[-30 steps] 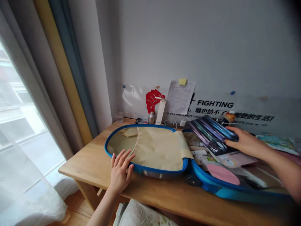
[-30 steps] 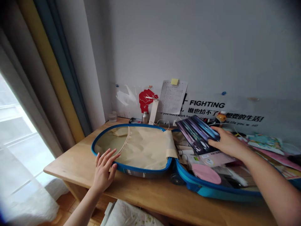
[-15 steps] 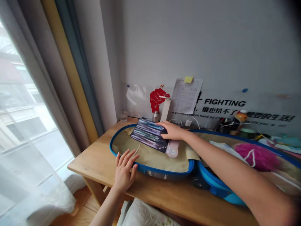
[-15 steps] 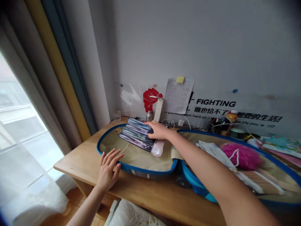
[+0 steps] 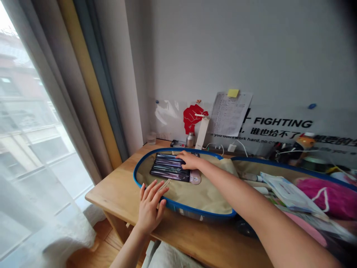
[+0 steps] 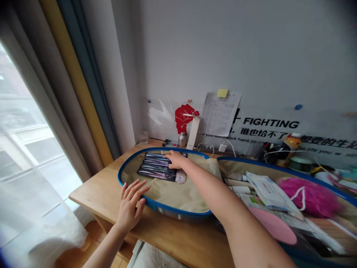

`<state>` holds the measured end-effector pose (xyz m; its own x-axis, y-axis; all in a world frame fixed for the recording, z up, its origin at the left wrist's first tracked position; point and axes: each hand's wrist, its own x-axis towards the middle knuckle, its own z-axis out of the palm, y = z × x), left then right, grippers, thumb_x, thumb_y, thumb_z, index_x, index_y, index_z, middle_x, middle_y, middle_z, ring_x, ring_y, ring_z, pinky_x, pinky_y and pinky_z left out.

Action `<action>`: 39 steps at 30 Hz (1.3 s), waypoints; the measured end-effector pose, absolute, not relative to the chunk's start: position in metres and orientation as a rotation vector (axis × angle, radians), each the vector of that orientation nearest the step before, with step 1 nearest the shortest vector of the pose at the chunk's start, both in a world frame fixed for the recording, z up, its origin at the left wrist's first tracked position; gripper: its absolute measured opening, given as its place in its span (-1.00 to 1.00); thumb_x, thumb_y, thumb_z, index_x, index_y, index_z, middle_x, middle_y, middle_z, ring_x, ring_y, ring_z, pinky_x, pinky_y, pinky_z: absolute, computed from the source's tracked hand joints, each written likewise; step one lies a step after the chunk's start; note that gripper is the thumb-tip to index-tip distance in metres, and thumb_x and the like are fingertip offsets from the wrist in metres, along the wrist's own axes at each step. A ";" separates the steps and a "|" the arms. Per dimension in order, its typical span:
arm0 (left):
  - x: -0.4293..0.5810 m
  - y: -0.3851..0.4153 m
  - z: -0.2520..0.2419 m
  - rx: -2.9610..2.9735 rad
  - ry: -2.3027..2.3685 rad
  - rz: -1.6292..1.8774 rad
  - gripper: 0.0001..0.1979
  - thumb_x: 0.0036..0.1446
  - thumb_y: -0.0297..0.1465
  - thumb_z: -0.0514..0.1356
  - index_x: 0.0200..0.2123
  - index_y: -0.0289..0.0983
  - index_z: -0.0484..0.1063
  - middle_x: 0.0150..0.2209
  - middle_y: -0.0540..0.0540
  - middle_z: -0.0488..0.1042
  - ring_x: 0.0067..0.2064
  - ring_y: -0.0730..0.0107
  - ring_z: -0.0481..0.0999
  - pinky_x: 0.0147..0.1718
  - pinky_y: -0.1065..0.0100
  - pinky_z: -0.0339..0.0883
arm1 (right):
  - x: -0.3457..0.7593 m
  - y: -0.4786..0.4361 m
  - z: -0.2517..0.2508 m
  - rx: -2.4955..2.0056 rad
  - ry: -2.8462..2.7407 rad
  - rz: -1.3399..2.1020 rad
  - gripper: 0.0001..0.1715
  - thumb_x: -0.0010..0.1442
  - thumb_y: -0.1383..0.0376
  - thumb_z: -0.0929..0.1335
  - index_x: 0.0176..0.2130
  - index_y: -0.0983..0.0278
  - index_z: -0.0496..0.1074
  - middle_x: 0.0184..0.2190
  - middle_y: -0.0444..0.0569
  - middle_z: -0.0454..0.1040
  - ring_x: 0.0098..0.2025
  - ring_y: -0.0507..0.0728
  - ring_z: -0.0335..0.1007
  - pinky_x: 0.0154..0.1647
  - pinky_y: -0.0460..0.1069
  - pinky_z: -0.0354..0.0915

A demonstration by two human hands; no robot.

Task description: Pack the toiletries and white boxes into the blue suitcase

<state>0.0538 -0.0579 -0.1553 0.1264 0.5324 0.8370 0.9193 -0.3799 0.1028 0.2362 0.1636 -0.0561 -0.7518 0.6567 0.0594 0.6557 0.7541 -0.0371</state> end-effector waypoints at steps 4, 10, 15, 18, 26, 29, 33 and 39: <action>0.053 -0.057 -0.158 -1.979 -1.416 -1.166 -0.66 0.35 -0.37 0.02 0.08 -0.16 0.50 0.14 -0.10 0.53 0.27 0.21 0.36 0.40 0.10 -0.22 | 0.233 0.160 -0.065 -1.108 -2.864 -0.060 -0.35 0.15 0.40 0.40 0.22 0.18 0.40 0.35 0.15 0.21 0.33 0.32 0.22 0.32 0.21 0.17; 0.053 -0.056 -0.159 -1.986 -1.431 -1.178 -0.65 0.33 -0.37 0.04 0.09 -0.13 0.50 0.15 -0.10 0.53 0.26 0.19 0.37 0.39 0.07 -0.19 | 0.226 0.153 -0.068 -1.130 -2.902 -0.109 -0.64 0.28 0.27 0.38 0.07 0.20 0.48 0.33 0.04 0.28 0.36 0.26 0.16 0.35 0.28 0.11; 0.054 -0.057 -0.157 -1.980 -1.418 -1.193 -0.66 0.34 -0.38 0.03 0.06 -0.14 0.51 0.13 -0.10 0.54 0.25 0.20 0.38 0.39 0.08 -0.20 | 0.224 0.151 -0.065 -1.186 -2.915 -0.124 -0.58 0.33 0.13 0.35 0.11 0.23 0.46 0.33 0.07 0.26 0.39 0.29 0.11 0.38 0.36 0.05; 0.055 -0.057 -0.157 -1.981 -1.428 -1.188 -0.66 0.34 -0.38 0.03 0.06 -0.14 0.51 0.13 -0.09 0.54 0.24 0.20 0.39 0.39 0.07 -0.20 | 0.225 0.147 -0.061 -1.199 -2.906 -0.113 -0.58 0.35 0.13 0.31 0.12 0.21 0.47 0.35 0.07 0.26 0.40 0.28 0.09 0.39 0.34 0.05; 0.056 -0.058 -0.156 -1.974 -1.452 -1.186 -0.66 0.34 -0.37 0.02 0.04 -0.13 0.53 0.11 -0.09 0.55 0.23 0.19 0.40 0.39 0.06 -0.17 | 0.241 0.137 -0.022 -1.225 -2.824 -0.093 -0.58 0.32 0.22 0.28 0.12 0.11 0.49 0.26 -0.01 0.39 0.28 0.21 0.30 0.24 0.11 0.26; 0.055 -0.058 -0.156 -1.972 -1.456 -1.188 -0.65 0.35 -0.37 0.02 0.05 -0.12 0.53 0.11 -0.10 0.55 0.23 0.17 0.40 0.39 0.04 -0.16 | 0.275 0.134 0.007 -1.332 -2.724 -0.105 -0.60 0.26 0.30 0.29 0.07 0.15 0.48 0.13 -0.01 0.50 0.08 0.16 0.45 0.03 0.01 0.33; 0.054 -0.058 -0.158 -1.974 -1.426 -1.195 -0.67 0.35 -0.36 0.03 0.05 -0.14 0.53 0.11 -0.11 0.55 0.23 0.18 0.40 0.39 0.05 -0.16 | 0.355 0.119 0.040 -1.618 -2.551 -0.145 -0.72 0.23 0.32 0.27 -0.10 0.20 0.48 -0.18 -0.04 0.60 -0.19 0.12 0.47 -0.23 -0.06 0.24; 0.052 -0.056 -0.160 -1.974 -1.383 -1.203 -0.69 0.34 -0.37 0.05 0.05 -0.14 0.50 0.11 -0.10 0.55 0.23 0.20 0.39 0.38 0.09 -0.17 | 0.485 0.081 0.042 -2.072 -2.303 -0.111 -0.85 0.17 0.31 0.26 -0.27 0.20 0.42 -0.37 -0.02 0.56 -0.34 0.15 0.45 -0.31 0.00 0.19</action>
<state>0.0516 -0.0558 -0.1604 0.1194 0.5221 0.8445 0.9087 -0.4002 0.1190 0.4846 0.0805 0.0424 -0.1058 0.9913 0.0788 0.9942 0.1041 0.0254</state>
